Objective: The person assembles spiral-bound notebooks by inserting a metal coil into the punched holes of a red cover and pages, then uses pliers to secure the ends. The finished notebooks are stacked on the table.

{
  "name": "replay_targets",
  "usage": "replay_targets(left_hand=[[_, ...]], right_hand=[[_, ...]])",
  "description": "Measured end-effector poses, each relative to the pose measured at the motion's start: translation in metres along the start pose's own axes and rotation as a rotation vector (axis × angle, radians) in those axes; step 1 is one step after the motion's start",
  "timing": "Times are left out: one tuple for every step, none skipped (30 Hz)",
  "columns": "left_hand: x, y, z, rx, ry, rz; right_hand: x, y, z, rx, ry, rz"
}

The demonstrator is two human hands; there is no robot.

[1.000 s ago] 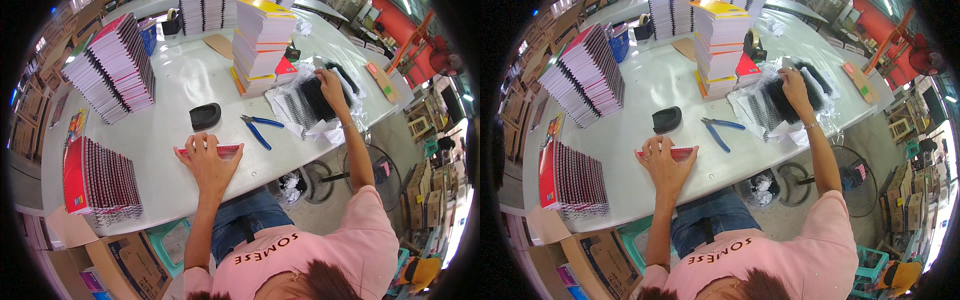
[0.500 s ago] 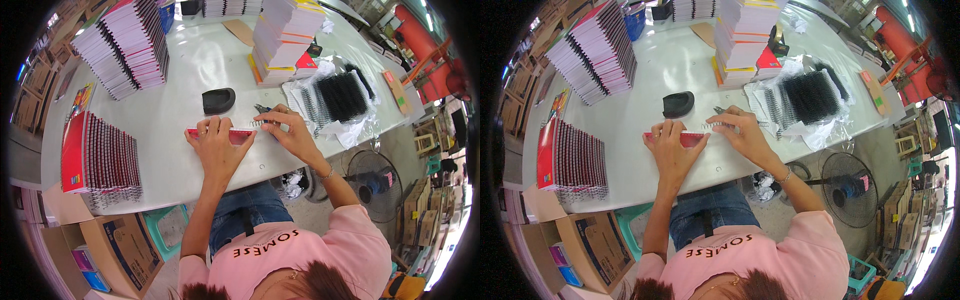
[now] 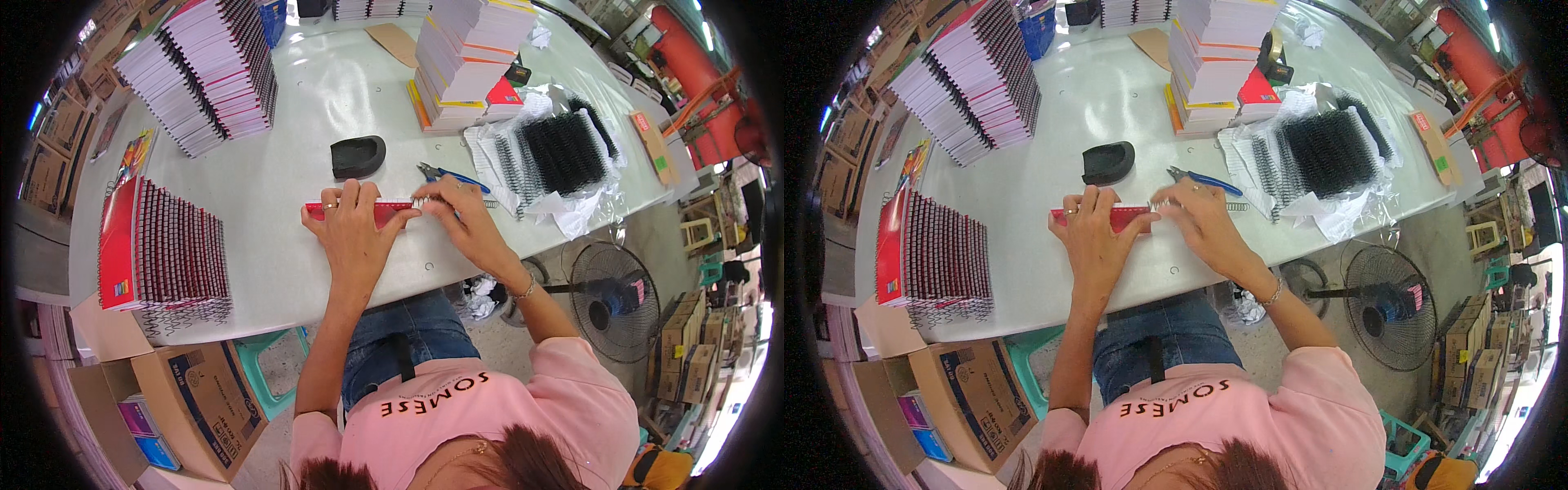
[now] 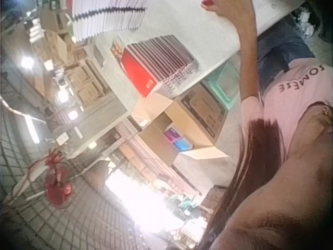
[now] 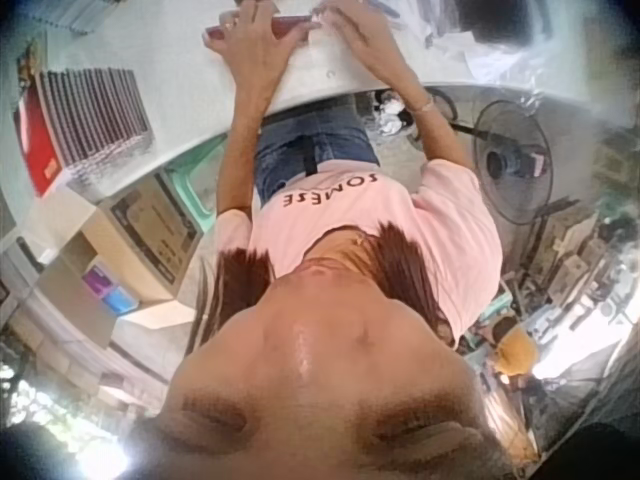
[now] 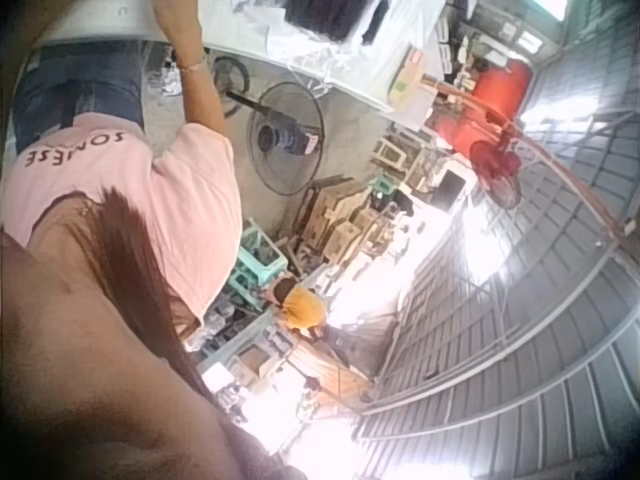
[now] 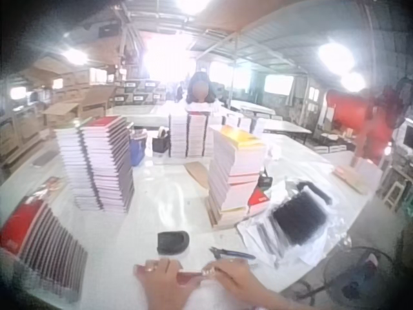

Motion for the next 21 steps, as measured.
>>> replay_targets(left_hand=[[0.001,0.0,0.0,-0.006,0.005,-0.001],[0.001,0.0,0.0,-0.011,0.009,-0.001],[0.001,-0.001,0.0,-0.021,0.016,0.0],[0.001,-0.001,0.0,-0.03,0.023,0.003],[0.001,-0.001,0.0,-0.039,0.03,0.006],[0.001,-0.001,0.001,-0.05,0.036,0.012],[0.001,0.0,0.0,-0.059,0.043,0.022],[0.001,0.001,0.0,-0.069,0.05,0.031],[0.0,0.003,0.001,-0.072,0.028,0.035],[0.0,0.004,0.002,-0.076,0.006,0.037],[-0.001,0.005,0.003,-0.08,-0.016,0.039],[-0.001,0.006,0.004,-0.114,-0.049,0.045],[-0.002,0.009,0.007,-0.149,-0.084,0.052],[-0.003,0.011,0.009,-0.183,-0.118,0.06],[-0.005,0.014,0.013,-0.233,-0.162,0.093],[-0.007,0.016,0.016,-0.282,-0.204,0.127],[-0.009,0.02,0.018,-0.331,-0.246,0.161],[-0.011,0.023,0.019,-0.328,-0.288,0.167],[-0.015,0.027,0.019,-0.326,-0.332,0.174],[-0.018,0.03,0.019,-0.323,-0.375,0.181],[-0.02,0.033,0.016,-0.357,-0.375,0.201]], right_hand=[[0.0,0.005,0.001,0.008,-0.019,-0.016],[0.001,0.006,0.002,0.017,-0.039,-0.032],[0.002,0.007,0.002,-0.038,-0.072,0.01],[0.005,0.005,0.0,-0.092,-0.104,0.053],[0.006,0.007,-0.001,-0.145,-0.136,0.096],[0.005,0.005,-0.001,-0.132,-0.146,0.071],[0.006,0.009,0.0,-0.118,-0.154,0.047],[0.006,0.01,0.0,-0.104,-0.161,0.022],[0.008,0.011,-0.002,-0.146,-0.169,0.037],[0.011,0.01,-0.003,-0.189,-0.18,0.052],[0.012,0.011,-0.004,-0.231,-0.191,0.066],[0.013,0.01,-0.006,-0.223,-0.188,0.062],[0.014,0.011,-0.008,-0.216,-0.184,0.059],[0.015,0.012,-0.009,-0.209,-0.18,0.056],[0.016,0.012,-0.009,-0.23,-0.187,0.067],[0.017,0.011,-0.01,-0.251,-0.192,0.078],[0.018,0.011,-0.01,-0.272,-0.198,0.089],[0.018,0.012,-0.011,-0.243,-0.205,0.087],[0.019,0.015,-0.012,-0.215,-0.212,0.086],[0.019,0.017,-0.012,-0.186,-0.218,0.085],[0.019,0.017,-0.013,-0.204,-0.235,0.107]])
Point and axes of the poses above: each hand's wrist, its own x-axis towards the middle knuckle, its own z-axis out of the back of the hand, y = z × x, the point moved 9 cm from there along x, towards the middle knuckle, and after that the axes turned 11 degrees about -z, right-handed, at the moved point
